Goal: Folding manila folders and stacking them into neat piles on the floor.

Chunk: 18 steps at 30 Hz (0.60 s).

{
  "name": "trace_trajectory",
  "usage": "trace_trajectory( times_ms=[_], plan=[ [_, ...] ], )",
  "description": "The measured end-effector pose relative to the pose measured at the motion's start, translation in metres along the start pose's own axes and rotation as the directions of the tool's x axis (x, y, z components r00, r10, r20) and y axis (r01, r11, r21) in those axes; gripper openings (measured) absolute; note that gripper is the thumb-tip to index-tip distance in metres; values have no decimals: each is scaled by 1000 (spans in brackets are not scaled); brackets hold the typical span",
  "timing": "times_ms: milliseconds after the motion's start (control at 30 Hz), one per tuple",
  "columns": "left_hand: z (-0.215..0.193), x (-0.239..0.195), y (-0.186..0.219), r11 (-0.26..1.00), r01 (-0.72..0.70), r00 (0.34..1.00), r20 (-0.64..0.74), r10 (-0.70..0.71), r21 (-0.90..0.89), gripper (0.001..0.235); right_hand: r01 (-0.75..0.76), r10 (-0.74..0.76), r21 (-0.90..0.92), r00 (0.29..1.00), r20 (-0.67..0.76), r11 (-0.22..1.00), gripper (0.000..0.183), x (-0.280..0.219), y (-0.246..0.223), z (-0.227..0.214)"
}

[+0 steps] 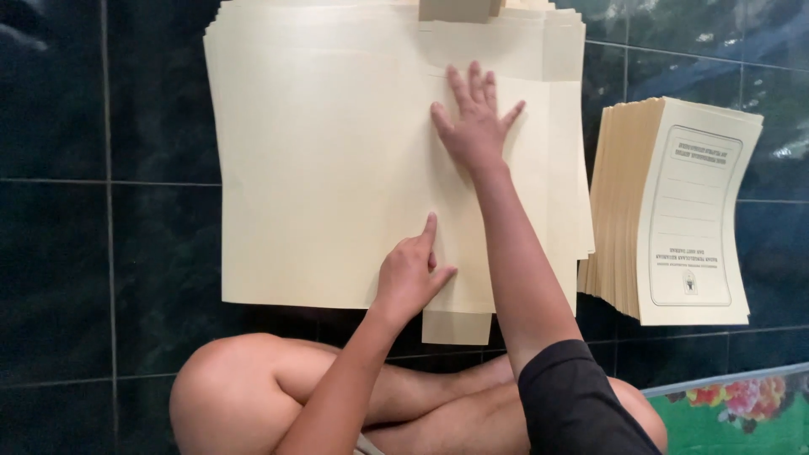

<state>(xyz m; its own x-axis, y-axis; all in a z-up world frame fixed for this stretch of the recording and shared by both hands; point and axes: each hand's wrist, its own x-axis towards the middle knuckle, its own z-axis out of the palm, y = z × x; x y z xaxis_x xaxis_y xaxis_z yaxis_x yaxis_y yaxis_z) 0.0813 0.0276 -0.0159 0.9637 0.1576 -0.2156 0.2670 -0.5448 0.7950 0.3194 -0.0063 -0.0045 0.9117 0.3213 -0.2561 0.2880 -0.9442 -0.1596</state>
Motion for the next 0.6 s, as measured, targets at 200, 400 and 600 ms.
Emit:
trace_trajectory(
  times_ms=[200,400,600],
  plan=[
    [3,-1,-3,999,-44,998,-34,44,5,88,-27,30,22,991,-127,999,102,-7,28,5],
    [2,0,-4,999,-44,999,-28,44,15,89,-32,23,-71,992,-122,997,96,-28,36,28],
    [-1,0,-7,1000,-18,998,67,18,2,93,-2,2,0,1000,-25,1000,93,-74,42,23]
  ],
)
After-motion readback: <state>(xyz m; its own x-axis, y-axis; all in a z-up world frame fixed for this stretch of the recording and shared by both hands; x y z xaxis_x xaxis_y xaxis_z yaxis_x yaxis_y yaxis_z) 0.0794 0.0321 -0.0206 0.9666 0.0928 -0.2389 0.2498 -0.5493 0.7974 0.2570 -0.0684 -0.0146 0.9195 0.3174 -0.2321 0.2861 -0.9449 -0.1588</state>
